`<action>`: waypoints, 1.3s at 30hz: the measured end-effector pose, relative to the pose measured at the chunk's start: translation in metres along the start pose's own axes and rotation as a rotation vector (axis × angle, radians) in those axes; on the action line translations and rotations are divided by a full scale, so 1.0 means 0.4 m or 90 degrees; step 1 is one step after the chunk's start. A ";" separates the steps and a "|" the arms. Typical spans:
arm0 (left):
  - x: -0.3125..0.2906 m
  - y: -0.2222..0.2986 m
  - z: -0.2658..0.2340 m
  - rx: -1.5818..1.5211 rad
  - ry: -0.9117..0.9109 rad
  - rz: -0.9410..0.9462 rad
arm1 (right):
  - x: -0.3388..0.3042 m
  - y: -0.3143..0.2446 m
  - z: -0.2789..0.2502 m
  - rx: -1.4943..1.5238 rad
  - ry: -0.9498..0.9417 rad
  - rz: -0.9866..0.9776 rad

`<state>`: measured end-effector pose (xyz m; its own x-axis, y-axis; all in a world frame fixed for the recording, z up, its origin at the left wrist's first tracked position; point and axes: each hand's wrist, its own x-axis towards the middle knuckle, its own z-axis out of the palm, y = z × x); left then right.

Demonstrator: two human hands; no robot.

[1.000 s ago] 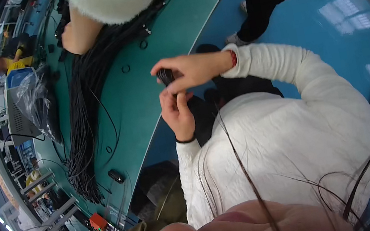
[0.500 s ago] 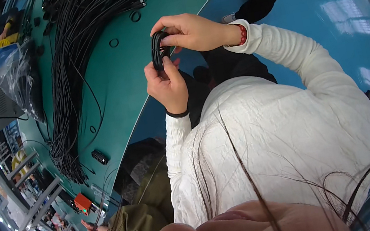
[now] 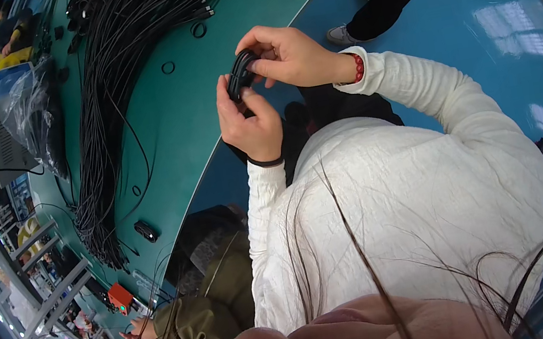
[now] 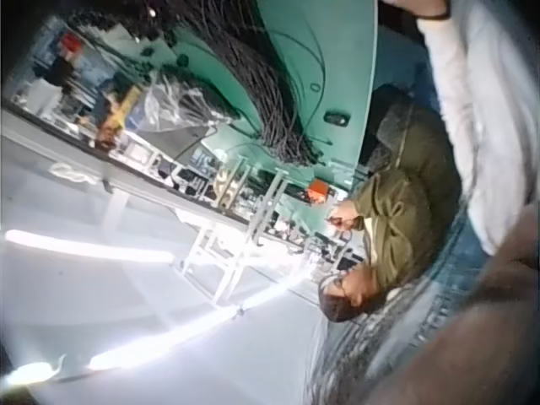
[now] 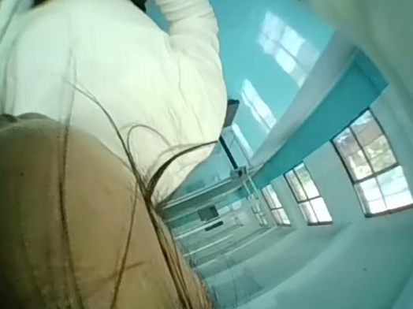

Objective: The person winds black cables around their fingers and secures each coiled cable with a rubber band by hand, placing the bundled cables on the table.

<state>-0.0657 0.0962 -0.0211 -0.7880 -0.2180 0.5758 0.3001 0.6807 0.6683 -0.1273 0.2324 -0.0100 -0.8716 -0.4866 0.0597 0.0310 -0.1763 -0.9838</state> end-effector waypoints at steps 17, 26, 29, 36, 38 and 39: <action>0.026 0.008 0.055 0.174 -0.002 0.091 | -0.017 0.030 -0.042 -0.002 0.059 -0.046; 0.029 0.014 0.063 0.215 -0.068 0.085 | -0.019 0.015 -0.067 -0.004 0.066 -0.053; 0.024 0.005 0.078 0.224 -0.043 0.095 | -0.015 0.018 -0.066 -0.053 0.097 -0.098; 0.029 0.017 0.097 0.273 -0.031 0.132 | 0.012 -0.001 -0.086 -0.555 0.179 -0.341; 0.029 0.025 0.099 0.283 -0.037 0.137 | 0.018 -0.006 -0.088 -0.567 0.180 -0.337; 0.030 0.027 0.100 0.284 -0.032 0.135 | 0.021 -0.008 -0.088 -0.580 0.180 -0.331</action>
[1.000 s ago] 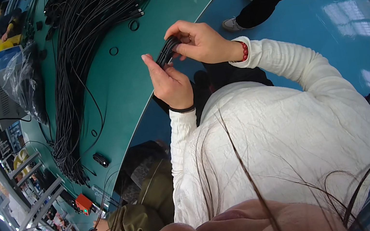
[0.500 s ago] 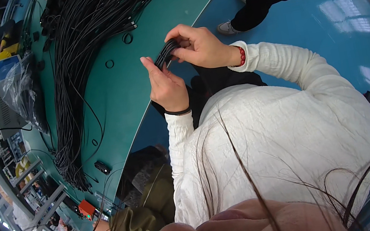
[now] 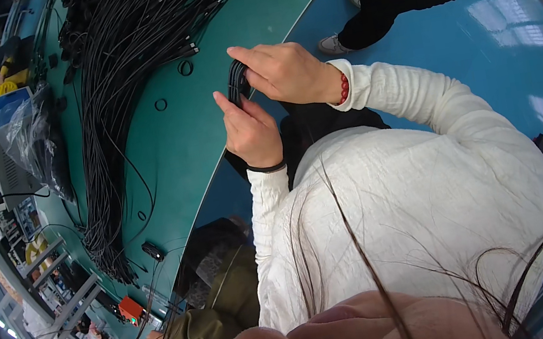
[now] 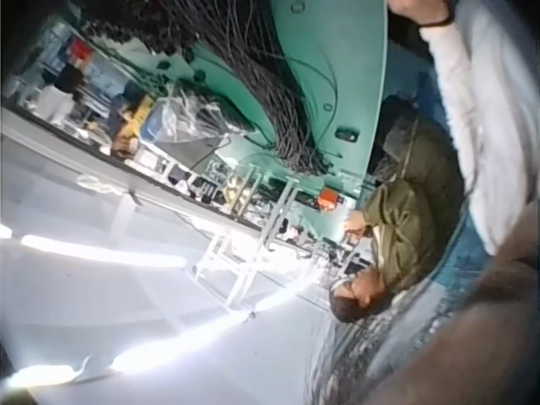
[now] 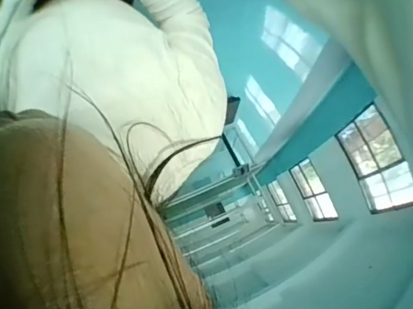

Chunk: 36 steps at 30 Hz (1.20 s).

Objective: The person winds black cables around their fingers and secures each coiled cable with a rubber band by hand, placing the bundled cables on the table.

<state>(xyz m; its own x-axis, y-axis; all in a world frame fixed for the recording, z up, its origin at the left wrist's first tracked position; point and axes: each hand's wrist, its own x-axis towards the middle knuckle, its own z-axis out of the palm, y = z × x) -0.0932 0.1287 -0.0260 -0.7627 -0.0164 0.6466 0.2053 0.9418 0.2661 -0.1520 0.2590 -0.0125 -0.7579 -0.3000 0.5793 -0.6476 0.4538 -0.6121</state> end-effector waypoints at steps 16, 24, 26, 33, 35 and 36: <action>0.020 0.005 0.005 0.001 0.010 -0.022 | 0.040 -0.007 -0.021 -0.049 0.081 -0.055; 0.026 0.026 -0.029 -0.020 -0.076 -0.058 | 0.039 0.025 -0.051 -0.015 0.014 -0.186; 0.020 0.020 -0.033 -0.023 -0.069 -0.062 | 0.039 0.033 -0.049 -0.008 -0.005 -0.177; 0.018 0.018 -0.034 -0.017 -0.036 -0.016 | 0.030 0.047 -0.022 0.000 0.045 -0.253; 0.023 0.016 -0.032 -0.023 -0.024 -0.009 | 0.028 0.051 -0.011 0.002 0.065 -0.258; 0.023 0.022 -0.037 -0.037 -0.045 -0.041 | 0.024 0.054 -0.008 -0.002 0.067 -0.259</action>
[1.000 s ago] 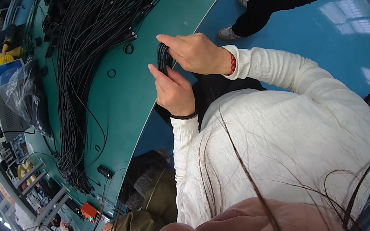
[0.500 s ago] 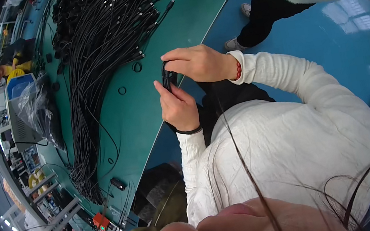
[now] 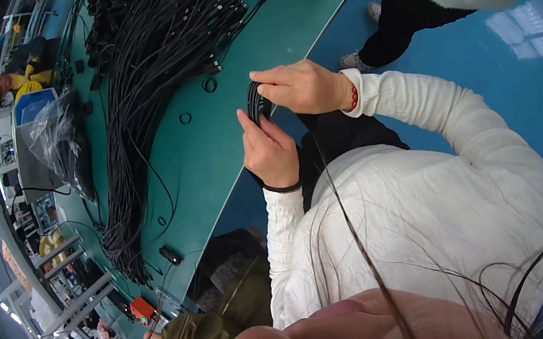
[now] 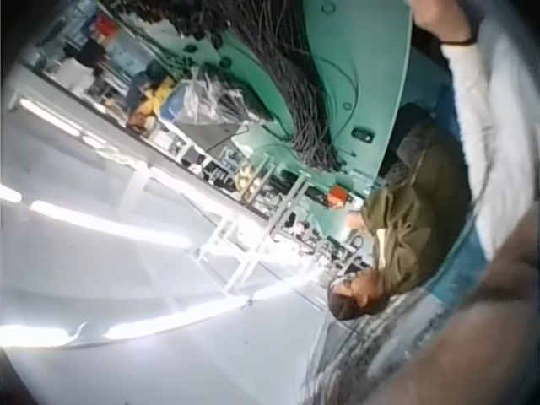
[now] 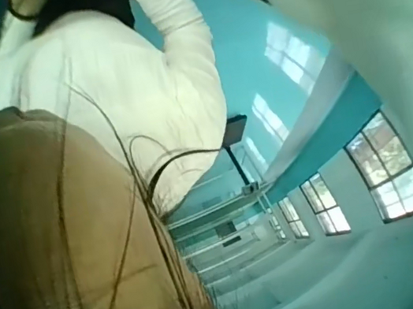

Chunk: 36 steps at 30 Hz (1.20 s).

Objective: The person winds black cables around their fingers and secures each coiled cable with a rubber band by hand, placing the bundled cables on the table.

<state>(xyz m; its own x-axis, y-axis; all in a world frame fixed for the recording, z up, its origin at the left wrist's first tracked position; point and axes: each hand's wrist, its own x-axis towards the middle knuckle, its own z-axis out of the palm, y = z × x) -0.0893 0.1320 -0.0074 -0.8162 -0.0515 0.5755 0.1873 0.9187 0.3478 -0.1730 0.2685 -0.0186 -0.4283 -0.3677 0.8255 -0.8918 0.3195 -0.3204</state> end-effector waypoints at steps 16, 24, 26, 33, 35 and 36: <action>0.057 0.006 0.000 -0.166 -0.115 -0.127 | 0.106 0.191 -0.118 0.460 -0.204 0.653; 0.053 -0.188 -0.118 0.165 0.168 -0.086 | 0.239 0.396 -0.054 0.578 0.071 0.699; 0.094 -0.274 -0.176 0.387 0.275 -0.111 | 0.263 0.221 0.038 0.463 -0.111 0.625; 0.029 -0.370 -0.242 0.194 0.070 -0.184 | 0.369 -0.113 0.302 0.072 -0.125 -0.197; 0.072 -0.324 -0.288 0.128 0.107 -0.148 | 0.401 -0.143 0.342 -0.030 -0.120 -0.291; 0.086 -0.309 -0.312 0.050 0.141 -0.118 | 0.411 -0.135 0.384 0.077 -0.173 -0.294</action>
<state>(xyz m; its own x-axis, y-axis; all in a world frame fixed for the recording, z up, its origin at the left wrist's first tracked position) -0.0725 -0.0320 0.0619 -0.6915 -0.2982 0.6580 -0.0046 0.9126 0.4088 -0.2175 0.0566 0.0631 0.0037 -0.6632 0.7484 -0.9995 -0.0248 -0.0170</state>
